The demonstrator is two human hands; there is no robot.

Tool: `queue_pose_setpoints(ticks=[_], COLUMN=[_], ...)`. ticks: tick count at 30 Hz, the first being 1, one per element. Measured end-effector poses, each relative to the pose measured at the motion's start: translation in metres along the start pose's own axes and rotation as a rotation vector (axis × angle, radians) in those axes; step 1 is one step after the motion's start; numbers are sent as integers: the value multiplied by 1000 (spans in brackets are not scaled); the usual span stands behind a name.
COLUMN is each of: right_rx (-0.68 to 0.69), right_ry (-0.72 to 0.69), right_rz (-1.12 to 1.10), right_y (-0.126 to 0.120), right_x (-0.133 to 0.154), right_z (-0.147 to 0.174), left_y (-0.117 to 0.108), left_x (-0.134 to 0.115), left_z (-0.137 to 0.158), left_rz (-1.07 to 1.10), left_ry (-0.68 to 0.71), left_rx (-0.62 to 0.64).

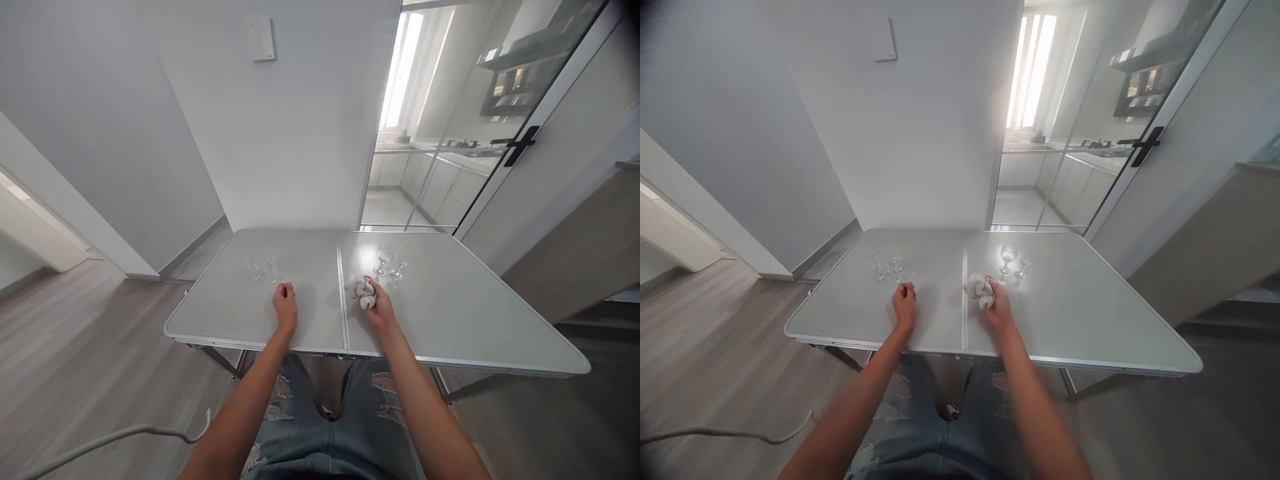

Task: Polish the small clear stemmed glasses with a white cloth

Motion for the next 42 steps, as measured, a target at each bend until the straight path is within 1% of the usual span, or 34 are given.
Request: queue_pose_setpoints(ticks=[3, 5, 7, 10, 13, 15, 17, 21, 26, 31, 32, 34, 36, 39, 42], right_rx=[-24, -5, 46, 107, 160, 195, 198, 153, 158, 149, 149, 155, 160, 150, 139], right_ry=[57, 91, 111, 83, 35, 30, 38, 38, 102, 84, 75, 42, 3, -31, -53], right_rz=[-55, -84, -86, -52, -21, 7, 33, 47, 86, 50, 42, 19, -1, 3, 14], right_y=[2, 3, 4, 7, 11, 15, 18, 19, 21, 22, 22, 22, 22, 23, 24], right_x=[-13, -19, -22, -24, -23, -23, -24, -26, -33, -34, -33, -30, -27, -24, -24], right_z=[-14, -17, -16, -11, -6, -4, -4, -6, -7, -8, -8, -8, -7, -7, -6], left_y=[-21, -27, -29, -28, -28, -29, -29, -27, -24, -18, -14, -1, 18, 48, 69], left_x=[-6, -11, -12, -6, 4, 9, 13, 15, 12, -7, -12, -21, -26, -28, -26], left_z=[-27, -41, -50, -57, -61, -64, -68, -74, -74, -64, -60, -46, -26, 11, 38], left_rz=[-209, -343, -459, -542, -549, -548, -550, -578, -608, -619, -600, -514, -370, -198, -148], left_ry=[97, 163, 182, 166, 161, 164, 154, 134, 140, 232, 259, 297, 294, 239, 210], left_rx=[-200, -269, -319, -291, -221, -203, -184, -176, -185, -203, -182, -95, 79, 334, 547])
Point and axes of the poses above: each hand's wrist, its own z-axis away from the middle knuckle, its own y-axis out of the palm, x = y × z, the point moved 4 cm from there along -z, towards the middle knuckle, and after that the axes turned 11 degrees about z, right-handed, at the moved point
